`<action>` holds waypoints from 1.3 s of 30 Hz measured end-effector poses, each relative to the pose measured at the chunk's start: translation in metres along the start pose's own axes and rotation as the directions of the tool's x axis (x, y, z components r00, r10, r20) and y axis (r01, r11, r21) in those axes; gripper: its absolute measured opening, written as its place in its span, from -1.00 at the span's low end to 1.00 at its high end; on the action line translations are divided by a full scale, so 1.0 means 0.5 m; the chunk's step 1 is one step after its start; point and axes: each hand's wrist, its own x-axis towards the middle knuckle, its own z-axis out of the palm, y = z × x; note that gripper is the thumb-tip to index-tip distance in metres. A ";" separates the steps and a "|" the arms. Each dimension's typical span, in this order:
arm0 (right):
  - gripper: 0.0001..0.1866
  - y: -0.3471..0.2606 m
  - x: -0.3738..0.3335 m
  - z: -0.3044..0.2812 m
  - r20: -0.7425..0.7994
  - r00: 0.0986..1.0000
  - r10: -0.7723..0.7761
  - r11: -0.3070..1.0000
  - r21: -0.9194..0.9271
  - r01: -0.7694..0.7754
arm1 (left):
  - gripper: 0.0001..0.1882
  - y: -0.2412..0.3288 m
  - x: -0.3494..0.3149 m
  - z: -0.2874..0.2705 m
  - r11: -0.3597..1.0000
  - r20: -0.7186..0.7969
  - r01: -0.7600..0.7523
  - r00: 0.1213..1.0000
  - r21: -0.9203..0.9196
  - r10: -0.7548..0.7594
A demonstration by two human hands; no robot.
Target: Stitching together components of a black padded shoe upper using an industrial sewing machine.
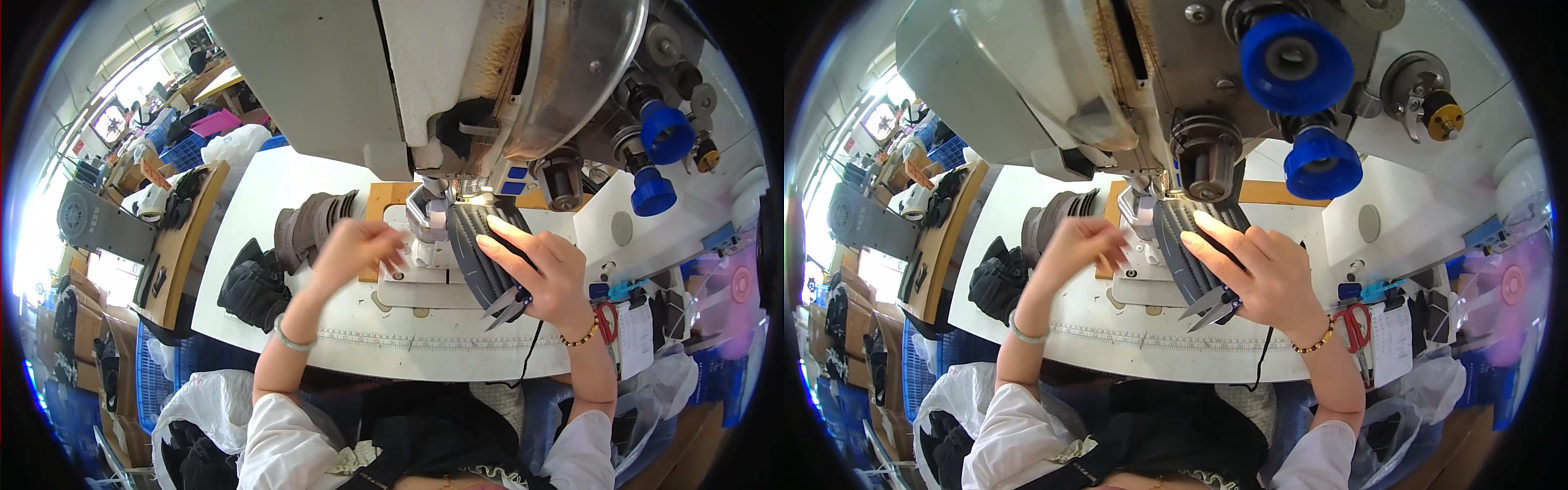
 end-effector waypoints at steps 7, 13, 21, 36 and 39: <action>-0.54 0.022 -0.002 0.017 -0.047 0.999 -0.024 0.997 0.075 0.027 | -0.58 -0.183 0.072 -0.139 0.600 -0.618 0.496 0.786 0.627 -0.003; -0.52 0.020 -0.011 0.033 -0.102 0.995 -0.008 0.995 0.095 0.018 | -0.47 -0.210 0.068 -0.168 0.712 -0.641 0.389 0.760 0.585 0.111; -0.49 0.020 -0.037 0.046 -0.133 0.991 0.019 0.999 0.051 -0.012 | -0.66 0.002 -0.036 -0.013 0.902 -0.533 -0.404 0.735 0.151 0.418; -0.56 0.001 -0.034 0.051 -0.158 0.987 0.027 0.999 0.021 -0.024 | -0.35 0.031 -0.046 0.067 0.149 0.183 -0.558 0.495 0.816 0.850; -0.55 0.001 -0.033 0.050 -0.160 0.987 0.020 1.000 0.004 -0.019 | -0.44 0.022 -0.036 0.070 0.057 0.111 -0.511 0.293 0.858 0.950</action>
